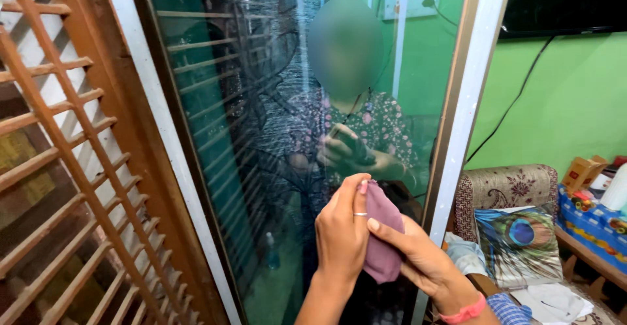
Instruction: The person wipes the glass pane of a door and its metal frame using a purple cloth. They also apply a liquid from a bottle onto the cloth.
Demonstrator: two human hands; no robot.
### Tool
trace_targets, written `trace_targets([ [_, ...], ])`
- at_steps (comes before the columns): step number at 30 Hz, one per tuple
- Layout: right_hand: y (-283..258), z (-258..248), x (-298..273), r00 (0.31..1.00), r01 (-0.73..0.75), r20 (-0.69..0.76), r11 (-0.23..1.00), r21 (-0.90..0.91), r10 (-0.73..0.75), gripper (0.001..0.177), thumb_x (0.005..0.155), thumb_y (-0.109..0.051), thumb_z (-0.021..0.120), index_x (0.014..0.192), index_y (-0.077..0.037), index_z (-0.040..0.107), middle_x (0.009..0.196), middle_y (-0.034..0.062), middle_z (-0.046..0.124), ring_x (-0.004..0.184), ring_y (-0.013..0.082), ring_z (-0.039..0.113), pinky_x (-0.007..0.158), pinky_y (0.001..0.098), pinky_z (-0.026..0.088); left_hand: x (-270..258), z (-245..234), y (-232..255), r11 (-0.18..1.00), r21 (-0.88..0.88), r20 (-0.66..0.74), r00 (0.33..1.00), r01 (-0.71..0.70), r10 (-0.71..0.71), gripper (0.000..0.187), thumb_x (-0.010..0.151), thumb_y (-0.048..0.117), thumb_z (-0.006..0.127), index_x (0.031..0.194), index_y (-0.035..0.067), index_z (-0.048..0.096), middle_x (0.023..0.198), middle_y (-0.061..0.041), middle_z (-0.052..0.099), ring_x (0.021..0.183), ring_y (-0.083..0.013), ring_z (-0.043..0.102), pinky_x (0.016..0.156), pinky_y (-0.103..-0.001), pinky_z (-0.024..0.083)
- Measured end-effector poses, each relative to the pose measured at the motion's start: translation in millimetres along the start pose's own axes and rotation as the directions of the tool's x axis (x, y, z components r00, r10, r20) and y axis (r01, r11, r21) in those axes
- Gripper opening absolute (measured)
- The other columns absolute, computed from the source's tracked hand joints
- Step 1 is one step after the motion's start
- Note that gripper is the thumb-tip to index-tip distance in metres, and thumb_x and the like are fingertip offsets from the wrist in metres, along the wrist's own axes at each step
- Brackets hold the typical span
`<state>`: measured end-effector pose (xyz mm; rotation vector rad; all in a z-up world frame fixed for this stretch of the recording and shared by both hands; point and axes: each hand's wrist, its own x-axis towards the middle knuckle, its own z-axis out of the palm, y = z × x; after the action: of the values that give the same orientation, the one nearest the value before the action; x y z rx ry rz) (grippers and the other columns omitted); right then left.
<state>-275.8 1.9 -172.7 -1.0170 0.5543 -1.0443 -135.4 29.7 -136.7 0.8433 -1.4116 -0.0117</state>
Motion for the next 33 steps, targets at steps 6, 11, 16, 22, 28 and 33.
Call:
trace_targets([
  [6,-18.7,15.0,-6.8,0.984,0.151,-0.098,0.988,0.020,-0.149,0.047,0.086,-0.021,0.068,0.128,-0.002,0.061,0.114,0.0067,0.074,0.100,0.0154,0.072,0.089,0.0361,0.058,19.7,-13.0,1.2,0.992,0.096,-0.086,0.993,-0.078,0.087,0.033,0.098,0.016,0.068,0.130,0.010,0.064,0.096,-0.008,0.072,0.078,-0.0276,0.070,0.067,-0.040,0.055],
  [11,-112.2,37.0,-6.3,0.255,0.688,-0.062,0.226,-0.689,-0.965,0.020,0.103,-0.018,0.070,0.110,-0.002,0.061,0.096,0.0031,0.067,0.081,0.0110,0.064,0.073,0.0285,0.054,44.2,-29.5,6.5,0.980,0.185,-0.137,0.989,0.074,-0.049,0.040,0.091,0.017,0.073,0.130,0.011,0.063,0.103,-0.003,0.074,0.052,-0.0182,0.059,0.053,-0.035,0.049],
  [16,-203.0,56.2,20.2,-0.040,0.324,0.511,-0.495,-0.806,-0.858,0.036,0.094,0.007,0.058,0.130,0.003,0.057,0.137,0.0234,0.063,0.131,0.0387,0.060,0.115,0.0459,0.049,50.0,-33.4,3.5,0.994,0.109,-0.208,0.978,0.017,0.006,0.042,0.094,0.016,0.071,0.132,0.007,0.057,0.109,-0.003,0.073,0.068,-0.0124,0.065,0.056,-0.029,0.054],
  [22,-119.5,15.4,64.6,0.300,0.168,0.576,-0.552,-0.817,-0.761,0.070,0.091,0.005,0.046,0.160,-0.002,0.037,0.168,0.0254,0.033,0.158,0.0473,0.023,0.130,0.0577,0.014,41.4,-26.2,-5.7,0.996,0.075,-0.204,0.977,-0.050,0.065,0.038,0.097,0.009,0.063,0.134,0.003,0.056,0.117,-0.009,0.070,0.082,-0.0190,0.065,0.079,-0.035,0.053],
  [28,77.1,-66.0,43.2,0.498,0.173,0.528,-0.517,-0.838,-0.688,0.081,0.092,-0.052,0.055,0.156,-0.008,0.032,0.162,0.0251,0.024,0.148,0.0514,0.016,0.117,0.0600,0.013,42.3,-31.9,-11.7,0.994,0.068,-0.178,0.979,-0.084,0.095,0.032,0.098,0.008,0.061,0.129,0.002,0.058,0.118,-0.011,0.069,0.089,-0.0235,0.065,0.085,-0.037,0.052],
  [33,7.3,-35.2,71.6,0.420,0.088,0.505,-0.520,-0.850,-0.754,0.069,0.101,-0.045,0.046,0.159,-0.011,0.033,0.167,0.0200,0.024,0.153,0.0477,0.018,0.124,0.0609,0.010,48.4,-40.5,-12.3,0.995,0.038,-0.144,0.985,-0.088,0.092,0.026,0.097,0.008,0.060,0.123,0.002,0.061,0.116,-0.013,0.067,0.088,-0.0229,0.067,0.083,-0.036,0.053],
])
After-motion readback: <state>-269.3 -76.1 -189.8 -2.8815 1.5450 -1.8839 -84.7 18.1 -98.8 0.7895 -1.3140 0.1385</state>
